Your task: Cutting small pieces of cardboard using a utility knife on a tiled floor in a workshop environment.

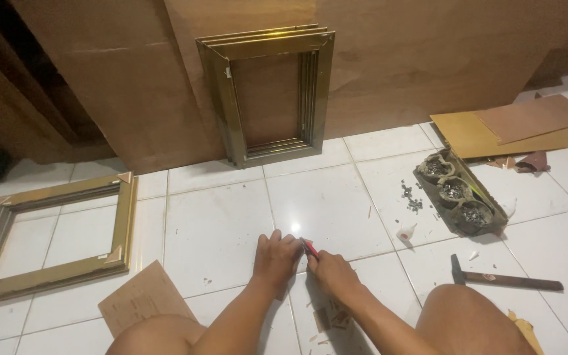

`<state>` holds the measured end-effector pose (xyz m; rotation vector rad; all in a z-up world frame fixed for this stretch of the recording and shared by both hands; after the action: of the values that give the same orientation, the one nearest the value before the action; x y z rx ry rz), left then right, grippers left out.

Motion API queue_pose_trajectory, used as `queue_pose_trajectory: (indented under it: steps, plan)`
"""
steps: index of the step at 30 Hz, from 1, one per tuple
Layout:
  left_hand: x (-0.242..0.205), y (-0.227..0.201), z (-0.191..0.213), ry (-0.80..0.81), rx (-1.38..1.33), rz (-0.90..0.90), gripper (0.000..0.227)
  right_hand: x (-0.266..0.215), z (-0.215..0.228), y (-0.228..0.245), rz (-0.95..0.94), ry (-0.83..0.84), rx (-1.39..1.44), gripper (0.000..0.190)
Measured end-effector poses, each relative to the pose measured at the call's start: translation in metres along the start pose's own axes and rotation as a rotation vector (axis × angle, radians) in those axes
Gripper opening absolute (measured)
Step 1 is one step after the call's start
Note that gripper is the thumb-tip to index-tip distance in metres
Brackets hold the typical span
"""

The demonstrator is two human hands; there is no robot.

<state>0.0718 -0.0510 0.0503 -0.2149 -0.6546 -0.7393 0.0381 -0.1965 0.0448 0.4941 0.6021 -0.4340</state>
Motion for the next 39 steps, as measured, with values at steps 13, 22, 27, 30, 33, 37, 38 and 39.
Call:
queue_pose_trajectory:
  steps: [13, 22, 27, 30, 33, 37, 38, 39]
  plan:
    - [-0.002, 0.000, -0.016, 0.177, -0.015, -0.007, 0.041, -0.036, -0.018, -0.049, -0.027, -0.052, -0.050, 0.061]
    - [0.001, -0.006, 0.014, 0.194, -0.366, 0.648, 0.025, -0.069, 0.039, -0.029, -0.116, -0.086, 0.626, 0.033]
    - [-0.006, 0.001, 0.003, 0.258, -0.583, 0.787, 0.028, -0.029, 0.017, -0.027, -0.036, -0.085, 0.374, 0.045]
    - [-0.012, 0.001, -0.014, 0.114, -0.407, 0.329, 0.039, -0.017, 0.005, -0.020, 0.016, -0.064, 0.261, 0.047]
    - [-0.018, 0.000, -0.020, -0.040, -0.316, 0.114, 0.030, -0.009, -0.002, -0.010, 0.034, -0.056, 0.205, 0.049]
    - [-0.012, -0.002, -0.003, 0.033, -0.198, -0.017, 0.052, 0.015, -0.015, -0.007, 0.046, -0.062, 0.121, 0.040]
    - [-0.012, -0.003, -0.006, 0.132, -0.184, -0.034, 0.055, 0.013, -0.013, -0.005, 0.031, -0.048, 0.118, 0.040]
    - [-0.012, -0.003, -0.007, 0.230, -0.170, -0.051, 0.060, 0.011, -0.012, -0.003, 0.017, -0.034, 0.115, 0.040]
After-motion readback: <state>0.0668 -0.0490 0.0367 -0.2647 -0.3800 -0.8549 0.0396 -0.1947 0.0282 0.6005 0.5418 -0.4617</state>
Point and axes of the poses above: each hand's wrist, its own x-axis towards the middle knuckle, its own z-axis out of the back of the hand, y = z × x, the point moved 8 cm from there along x, towards the middle knuckle, and after that the axes turned 10 degrees about -z, right-handed, at the moved point
